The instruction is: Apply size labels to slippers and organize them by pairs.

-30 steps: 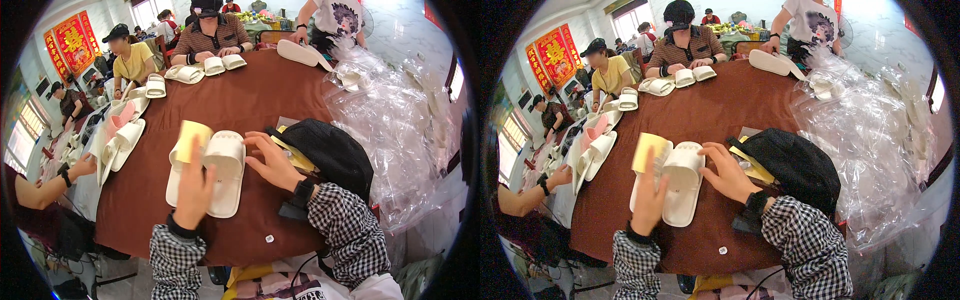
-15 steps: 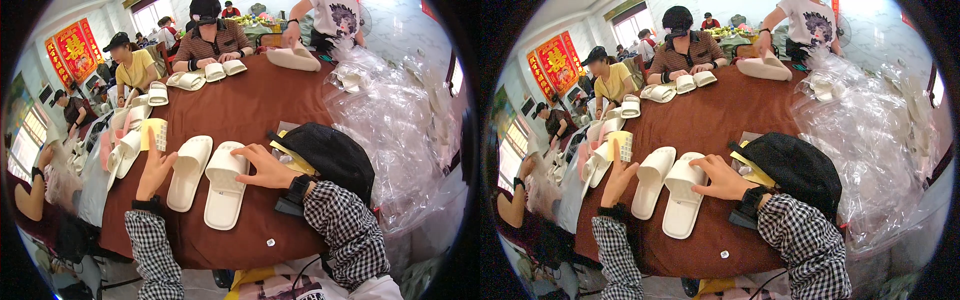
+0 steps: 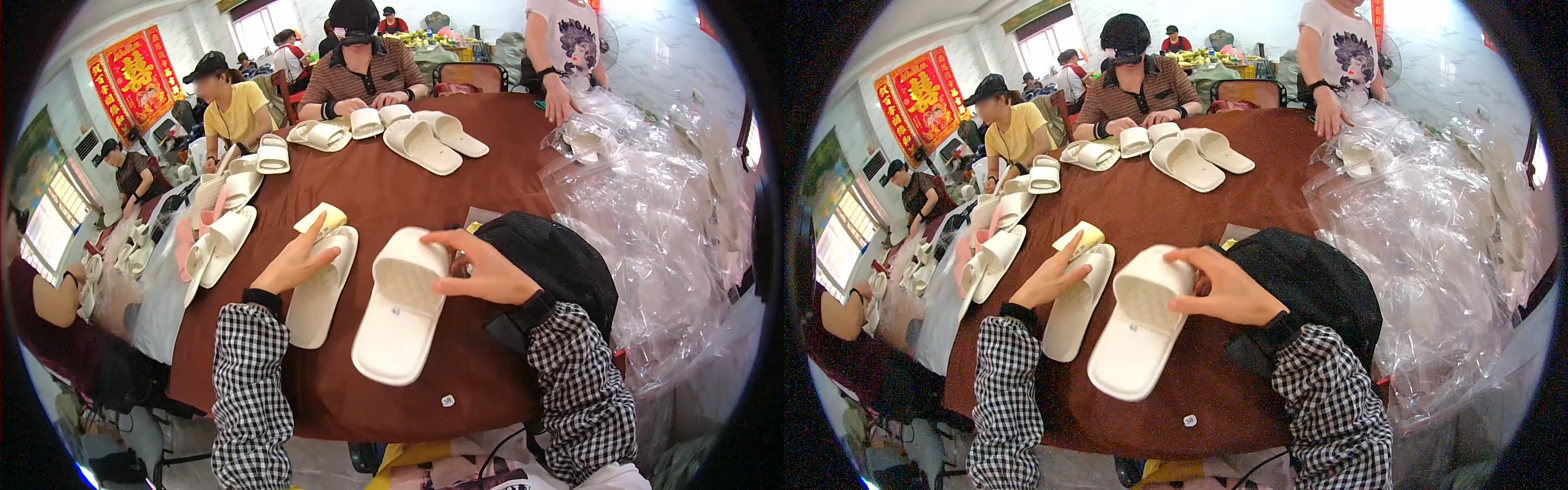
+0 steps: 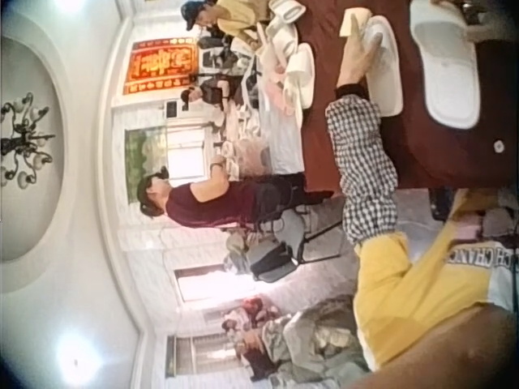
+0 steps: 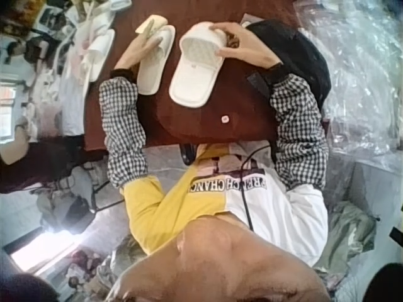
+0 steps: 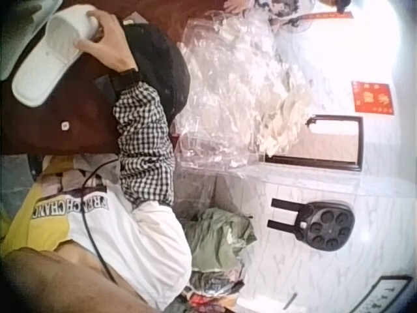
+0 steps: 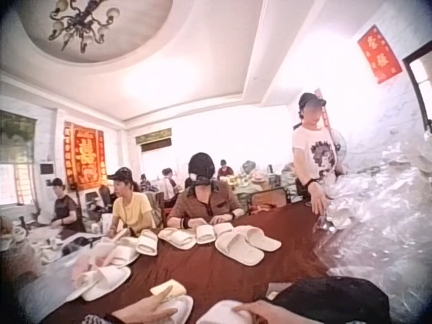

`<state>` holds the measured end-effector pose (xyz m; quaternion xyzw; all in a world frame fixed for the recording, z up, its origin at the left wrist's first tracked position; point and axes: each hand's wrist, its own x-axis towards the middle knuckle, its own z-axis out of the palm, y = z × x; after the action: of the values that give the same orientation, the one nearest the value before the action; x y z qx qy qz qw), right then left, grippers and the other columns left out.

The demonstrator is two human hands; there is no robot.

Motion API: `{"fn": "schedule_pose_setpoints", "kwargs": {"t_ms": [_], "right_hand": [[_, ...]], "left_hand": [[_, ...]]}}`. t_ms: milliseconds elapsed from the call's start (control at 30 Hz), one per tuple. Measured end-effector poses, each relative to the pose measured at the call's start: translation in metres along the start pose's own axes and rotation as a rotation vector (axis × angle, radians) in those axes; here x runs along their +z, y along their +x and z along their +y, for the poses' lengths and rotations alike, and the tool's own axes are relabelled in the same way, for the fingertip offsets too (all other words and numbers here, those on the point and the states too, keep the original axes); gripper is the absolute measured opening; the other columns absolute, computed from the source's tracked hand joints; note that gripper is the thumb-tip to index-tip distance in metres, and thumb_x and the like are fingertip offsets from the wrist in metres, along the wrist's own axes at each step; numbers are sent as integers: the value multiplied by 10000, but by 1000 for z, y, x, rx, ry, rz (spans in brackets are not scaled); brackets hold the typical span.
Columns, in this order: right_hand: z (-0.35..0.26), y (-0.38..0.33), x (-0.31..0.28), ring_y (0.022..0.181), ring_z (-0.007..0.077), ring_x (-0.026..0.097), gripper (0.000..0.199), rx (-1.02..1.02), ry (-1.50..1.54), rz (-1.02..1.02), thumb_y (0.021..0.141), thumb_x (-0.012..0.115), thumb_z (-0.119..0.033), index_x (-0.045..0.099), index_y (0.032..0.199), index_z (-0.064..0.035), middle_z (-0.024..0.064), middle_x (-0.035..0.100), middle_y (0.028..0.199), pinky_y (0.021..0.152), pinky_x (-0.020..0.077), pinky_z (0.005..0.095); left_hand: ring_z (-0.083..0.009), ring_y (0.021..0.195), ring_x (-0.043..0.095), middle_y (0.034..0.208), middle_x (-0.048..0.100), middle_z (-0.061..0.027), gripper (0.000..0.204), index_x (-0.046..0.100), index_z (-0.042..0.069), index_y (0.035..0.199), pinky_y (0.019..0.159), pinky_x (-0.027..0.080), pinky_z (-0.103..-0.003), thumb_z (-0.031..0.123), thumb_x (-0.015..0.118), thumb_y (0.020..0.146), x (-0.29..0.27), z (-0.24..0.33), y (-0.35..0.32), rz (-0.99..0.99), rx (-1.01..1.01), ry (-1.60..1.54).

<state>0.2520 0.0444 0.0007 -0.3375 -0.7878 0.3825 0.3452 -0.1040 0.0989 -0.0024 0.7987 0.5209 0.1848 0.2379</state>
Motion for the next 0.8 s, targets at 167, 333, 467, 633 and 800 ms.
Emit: {"fn": "schedule_pose_setpoints", "kwargs": {"t_ms": [167, 333, 467, 633, 800], "right_hand": [[-10, 0, 11, 981, 297, 601, 760, 33, -265, 311, 771, 807, -395, 491, 1380, -67, 190, 532, 1204, 862, 521, 371], [-10, 1, 20, 1089, 312, 584, 748, 13, -453, 474, 754, 824, -346, 497, 1375, -89, 173, 511, 1256, 871, 520, 380], [-8, -1, 22, 1116, 342, 580, 771, 82, -460, 475, 755, 822, -368, 482, 1384, -81, 181, 507, 1270, 902, 515, 410], [-5, -6, 25, 1134, 369, 575, 735, 141, -435, 384, 783, 793, -409, 509, 1349, -34, 199, 521, 1255, 950, 495, 424], [-2, -5, 22, 1144, 387, 569, 625, -70, -662, 398, 831, 747, -412, 571, 1268, -2, 185, 600, 1162, 974, 474, 434]], "left_hand": [[-481, 963, 656, 1194, 631, -286, 770, 413, 28, 1436, 833, 521, -536, 589, 539, 924, 7, 27, -26, 329, -433, 571], [-430, 878, 690, 951, 690, -274, 635, 563, 6, 1290, 768, 537, -512, 549, 496, 969, -4, 17, -61, 265, -297, 443], [-445, 893, 672, 922, 689, -272, 507, 640, 8, 1229, 758, 516, -499, 439, 554, 975, 26, 16, -69, 549, -305, 196], [-392, 1042, 655, 1314, 564, -265, 605, 384, 60, 1502, 851, 517, -460, 323, 572, 990, 23, 46, -72, 619, -280, 160], [-446, 1382, 395, 1553, 234, -330, 773, 60, 45, 1586, 1109, 369, -444, 256, 528, 1008, 56, 40, -61, 426, 27, -68]]}}
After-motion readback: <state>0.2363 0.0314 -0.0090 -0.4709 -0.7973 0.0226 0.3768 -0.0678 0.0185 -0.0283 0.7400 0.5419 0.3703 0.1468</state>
